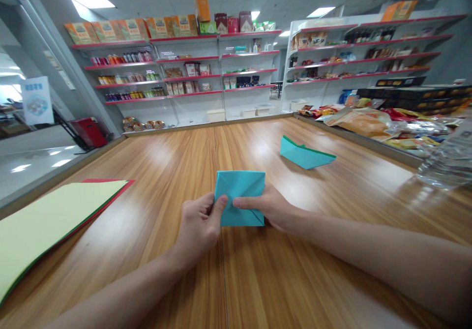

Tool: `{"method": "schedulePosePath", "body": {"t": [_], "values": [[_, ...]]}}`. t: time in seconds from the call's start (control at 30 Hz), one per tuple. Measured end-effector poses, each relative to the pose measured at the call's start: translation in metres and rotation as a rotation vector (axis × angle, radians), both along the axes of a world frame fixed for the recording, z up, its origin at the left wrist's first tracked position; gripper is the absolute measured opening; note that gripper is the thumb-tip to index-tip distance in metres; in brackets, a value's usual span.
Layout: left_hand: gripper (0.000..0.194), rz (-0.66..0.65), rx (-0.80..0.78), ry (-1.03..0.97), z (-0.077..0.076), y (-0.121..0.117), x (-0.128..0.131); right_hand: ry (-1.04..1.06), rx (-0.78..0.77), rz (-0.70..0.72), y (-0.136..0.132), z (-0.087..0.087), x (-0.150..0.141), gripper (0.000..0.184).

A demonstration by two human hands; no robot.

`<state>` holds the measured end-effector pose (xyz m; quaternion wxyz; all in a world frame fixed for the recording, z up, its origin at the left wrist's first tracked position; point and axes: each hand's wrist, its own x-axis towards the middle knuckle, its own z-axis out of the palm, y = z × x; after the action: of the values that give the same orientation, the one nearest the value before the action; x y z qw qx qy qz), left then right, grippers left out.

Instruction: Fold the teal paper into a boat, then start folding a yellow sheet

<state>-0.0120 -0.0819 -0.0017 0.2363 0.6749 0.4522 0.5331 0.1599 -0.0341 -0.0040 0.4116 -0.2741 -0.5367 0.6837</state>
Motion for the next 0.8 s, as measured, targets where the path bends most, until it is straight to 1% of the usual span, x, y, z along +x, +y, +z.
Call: {"method": "schedulePosePath", "body": {"t": [0.13,0.23,0.33,0.37,0.43,0.5,0.53,0.6,0.8], "values": [[0.035,-0.02,-0.021,-0.001,0.0,-0.002,0.001,0.017,-0.019,-0.045,-0.005,0.004,-0.001,0.038],[0.035,-0.045,-0.056,-0.04,-0.001,-0.001,0.002,0.023,-0.04,-0.076,-0.009,0.008,-0.002,0.036],[0.035,-0.066,-0.138,-0.071,0.0,0.004,0.002,0.034,-0.039,-0.1,-0.009,0.011,-0.001,0.037],[0.035,-0.092,-0.196,-0.078,0.0,0.006,0.002,0.032,-0.041,-0.108,-0.008,0.011,0.0,0.038],[0.035,-0.187,-0.33,-0.098,0.002,0.01,0.001,0.012,-0.053,-0.12,-0.007,0.01,0.001,0.039],[0.036,-0.291,-0.407,-0.127,0.003,0.011,0.0,-0.005,-0.072,-0.119,-0.006,0.009,0.002,0.039],[0.036,-0.324,-0.414,-0.137,0.004,0.012,-0.001,-0.008,-0.082,-0.112,-0.005,0.009,0.002,0.038],[0.036,-0.341,-0.389,-0.138,0.004,0.011,-0.002,-0.006,-0.105,-0.096,-0.005,0.007,0.002,0.037],[0.039,-0.283,-0.31,-0.103,-0.001,0.01,-0.002,0.034,-0.182,-0.093,-0.002,0.004,0.0,0.036]]}}
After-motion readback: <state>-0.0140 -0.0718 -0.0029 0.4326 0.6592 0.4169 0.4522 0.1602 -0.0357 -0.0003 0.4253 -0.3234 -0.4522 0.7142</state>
